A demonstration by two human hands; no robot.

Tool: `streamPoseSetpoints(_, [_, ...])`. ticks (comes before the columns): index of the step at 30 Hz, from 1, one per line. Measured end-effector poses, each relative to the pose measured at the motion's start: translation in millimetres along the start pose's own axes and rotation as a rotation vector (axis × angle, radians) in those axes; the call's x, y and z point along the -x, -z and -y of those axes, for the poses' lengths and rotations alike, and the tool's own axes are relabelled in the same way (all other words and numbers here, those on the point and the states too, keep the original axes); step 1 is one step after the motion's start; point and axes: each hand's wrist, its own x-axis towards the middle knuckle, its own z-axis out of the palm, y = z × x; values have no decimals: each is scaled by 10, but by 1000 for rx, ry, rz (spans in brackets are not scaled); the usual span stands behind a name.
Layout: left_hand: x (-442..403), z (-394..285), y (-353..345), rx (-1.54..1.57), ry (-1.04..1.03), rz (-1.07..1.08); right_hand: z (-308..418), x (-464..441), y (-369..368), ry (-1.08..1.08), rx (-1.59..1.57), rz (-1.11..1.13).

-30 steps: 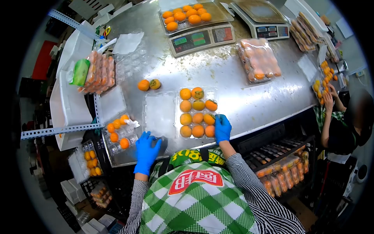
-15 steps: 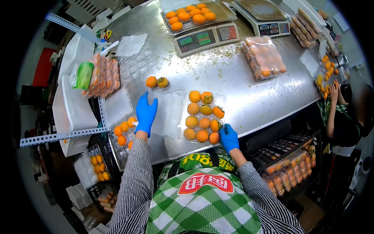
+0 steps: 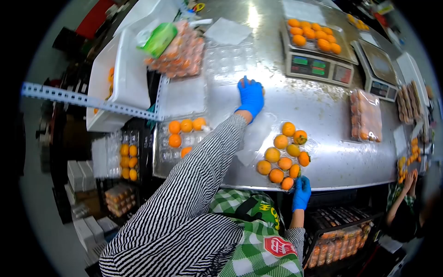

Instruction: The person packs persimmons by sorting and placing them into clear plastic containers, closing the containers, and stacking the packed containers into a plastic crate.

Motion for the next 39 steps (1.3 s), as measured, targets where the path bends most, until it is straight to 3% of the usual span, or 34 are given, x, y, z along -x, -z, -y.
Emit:
streamPoseSetpoints(1, [8,-18,142,-9,-22,-57,66,38,6,-3,-23,-4])
streamPoseSetpoints(4, [63,22,586,97,-84,90,86,52,27,-16,-37,-6])
streamPoseSetpoints(7, [159,28,812,516,-1,39,89,38,-21,-7,-44,-32])
streamPoseSetpoints(8, [201,35,926,605,58,64,69,22,-23,-1,-46,-35])
streamPoseSetpoints(12, [429,147,1369,1463,512,157,-85,-95,72,-6,-61,-25])
streamPoseSetpoints(19, [1256,931,1726,2377,1029,247,-151,-196,79,-58,-92,-27])
streamPoseSetpoints(21, [1519,1176,1857,2420,1063,239,-98,-202,58,-91,-126,-60])
streamPoseSetpoints(25, [1918,1589,2065,2461,1045,-61,-117,-231,85,-58,-65,-55])
streamPoseSetpoints(31, [2215,2082,2509,1604,902,-231,-104,-217,57,-16,-39,-66])
streamPoseSetpoints(39, [2343,2392,2605,1535,916,-407,-111,-216,38,17,-31,-79])
